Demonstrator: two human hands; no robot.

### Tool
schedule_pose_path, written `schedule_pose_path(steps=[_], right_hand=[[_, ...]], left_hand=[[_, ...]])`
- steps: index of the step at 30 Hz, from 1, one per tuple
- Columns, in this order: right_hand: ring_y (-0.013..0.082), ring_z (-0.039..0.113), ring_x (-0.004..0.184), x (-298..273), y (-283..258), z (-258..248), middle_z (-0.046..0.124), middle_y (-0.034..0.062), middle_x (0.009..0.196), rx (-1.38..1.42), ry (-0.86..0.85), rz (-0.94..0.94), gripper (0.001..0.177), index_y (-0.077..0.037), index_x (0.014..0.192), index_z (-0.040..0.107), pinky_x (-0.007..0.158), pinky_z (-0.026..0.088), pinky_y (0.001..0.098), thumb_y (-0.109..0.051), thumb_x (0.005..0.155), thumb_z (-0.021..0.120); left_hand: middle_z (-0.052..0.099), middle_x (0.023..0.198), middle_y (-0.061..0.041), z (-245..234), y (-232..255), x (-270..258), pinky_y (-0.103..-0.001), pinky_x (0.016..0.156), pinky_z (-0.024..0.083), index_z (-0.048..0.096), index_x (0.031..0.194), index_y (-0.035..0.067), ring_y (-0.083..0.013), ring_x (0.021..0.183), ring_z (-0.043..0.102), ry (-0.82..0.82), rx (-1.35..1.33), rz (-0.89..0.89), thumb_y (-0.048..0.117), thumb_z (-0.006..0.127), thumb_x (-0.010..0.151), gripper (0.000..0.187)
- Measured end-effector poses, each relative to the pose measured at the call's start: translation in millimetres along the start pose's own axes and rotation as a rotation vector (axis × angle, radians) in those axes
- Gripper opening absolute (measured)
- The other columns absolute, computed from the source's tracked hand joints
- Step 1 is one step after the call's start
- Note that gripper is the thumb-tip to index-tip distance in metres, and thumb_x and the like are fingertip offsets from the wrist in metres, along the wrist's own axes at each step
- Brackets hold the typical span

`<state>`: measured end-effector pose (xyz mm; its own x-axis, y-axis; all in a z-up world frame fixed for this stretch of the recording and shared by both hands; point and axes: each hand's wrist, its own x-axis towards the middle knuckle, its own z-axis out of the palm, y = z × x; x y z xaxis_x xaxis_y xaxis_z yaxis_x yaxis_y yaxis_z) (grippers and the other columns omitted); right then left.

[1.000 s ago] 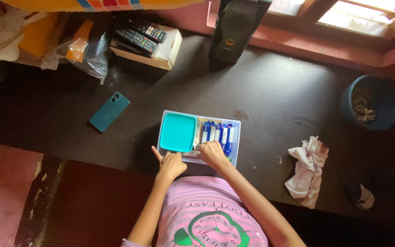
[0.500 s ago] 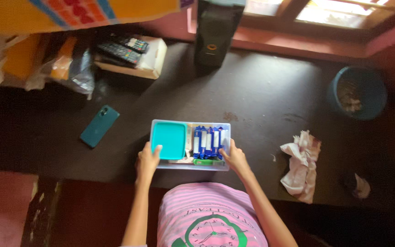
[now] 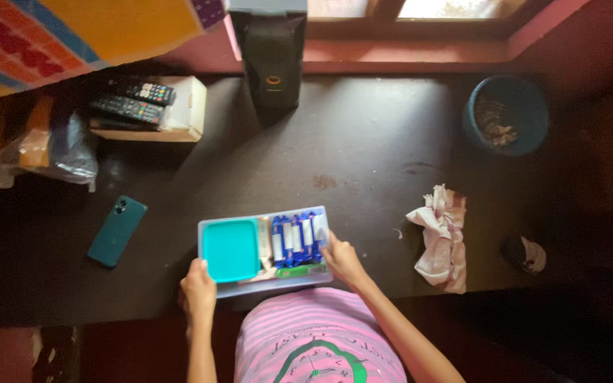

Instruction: The person organizes small packaged items, including blue and green wrappers, into a clear plastic container with a teal lid. They place items one by one into the container, then wipe the surrounding table surface with a cloth.

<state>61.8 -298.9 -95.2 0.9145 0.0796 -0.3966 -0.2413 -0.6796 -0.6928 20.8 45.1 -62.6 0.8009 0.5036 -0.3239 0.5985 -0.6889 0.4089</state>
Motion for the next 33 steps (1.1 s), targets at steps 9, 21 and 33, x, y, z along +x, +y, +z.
schedule_pose_path(steps=[9,21,33], right_hand=[[0.0308,0.07,0.107,-24.4,47.9,-138.8,0.074,0.0147,0.116,-0.336,0.523,0.326,0.052,-0.009,0.124,0.069,0.098,0.055,0.0412,-0.043,0.086,0.08],[0.0302,0.064,0.105,54.3,38.1,-27.8,0.071,0.0072,0.118,-0.264,0.472,-0.406,0.022,-0.018,0.113,0.074,0.085,0.055,0.0403,-0.017,0.095,0.06],[0.0297,0.057,0.092,177.8,1.9,16.3,0.065,0.0116,0.092,-0.676,0.392,-0.264,0.058,-0.016,0.145,0.059,0.078,0.042,0.0468,-0.012,0.087,0.063]], left_hand=[[0.075,0.099,-0.021,-29.6,-19.3,22.5,-0.058,0.084,0.056,0.065,0.126,0.018,-0.0464,0.098,0.072,0.013,0.094,-0.092,0.036,0.04,0.111,0.034],[0.074,0.109,-0.023,-18.7,-8.7,19.6,-0.063,0.094,0.049,0.052,0.131,0.017,-0.0483,0.107,0.068,-0.028,0.118,-0.208,0.036,0.03,0.113,0.034],[0.072,0.108,-0.026,-11.8,-18.0,17.1,-0.063,0.088,0.05,0.053,0.135,0.017,-0.0516,0.105,0.067,0.051,0.1,-0.274,0.037,0.032,0.115,0.035]])
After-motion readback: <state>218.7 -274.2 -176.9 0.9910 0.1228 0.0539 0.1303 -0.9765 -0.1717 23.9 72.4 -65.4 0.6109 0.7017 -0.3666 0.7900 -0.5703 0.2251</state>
